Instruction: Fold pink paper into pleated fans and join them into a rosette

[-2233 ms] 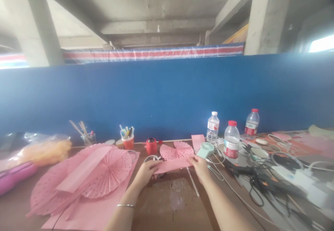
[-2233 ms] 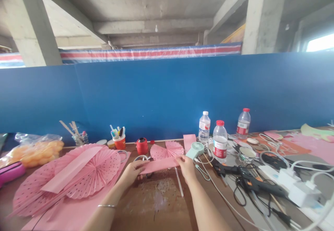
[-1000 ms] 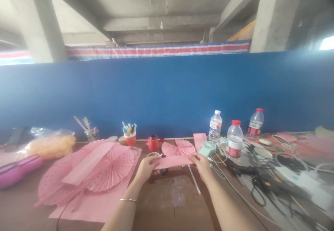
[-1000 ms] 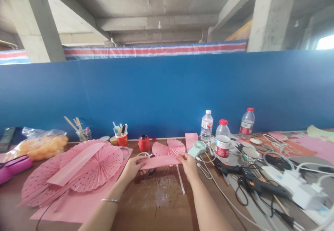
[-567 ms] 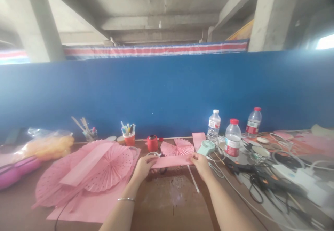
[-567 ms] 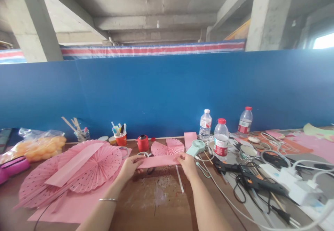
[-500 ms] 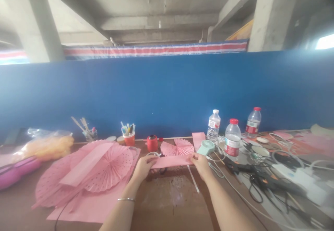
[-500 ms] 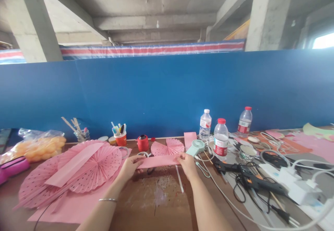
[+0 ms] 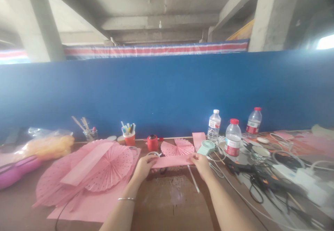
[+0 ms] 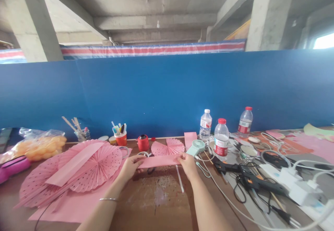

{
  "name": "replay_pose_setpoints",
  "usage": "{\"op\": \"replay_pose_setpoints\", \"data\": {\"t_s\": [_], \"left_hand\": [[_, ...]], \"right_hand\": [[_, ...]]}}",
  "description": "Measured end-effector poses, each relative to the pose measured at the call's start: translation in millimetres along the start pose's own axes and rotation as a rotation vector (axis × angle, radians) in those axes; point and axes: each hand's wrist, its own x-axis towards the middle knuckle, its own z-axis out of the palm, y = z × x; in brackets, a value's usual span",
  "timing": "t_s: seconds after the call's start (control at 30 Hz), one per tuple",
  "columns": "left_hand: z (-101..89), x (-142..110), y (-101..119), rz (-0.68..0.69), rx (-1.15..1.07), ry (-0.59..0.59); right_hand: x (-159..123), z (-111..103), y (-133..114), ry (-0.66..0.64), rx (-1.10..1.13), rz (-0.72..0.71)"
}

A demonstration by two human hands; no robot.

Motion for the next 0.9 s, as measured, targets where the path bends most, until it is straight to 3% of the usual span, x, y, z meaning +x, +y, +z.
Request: {"op": "replay_pose_setpoints", "data": {"t_s": [0.9], "left_hand": [[3.6, -3.3, 6.5, 0.022, -0.018, 0.015]], "right_hand": [[-3.4, 0.6, -13.3, 0.046, -0.051, -0.015]]}}
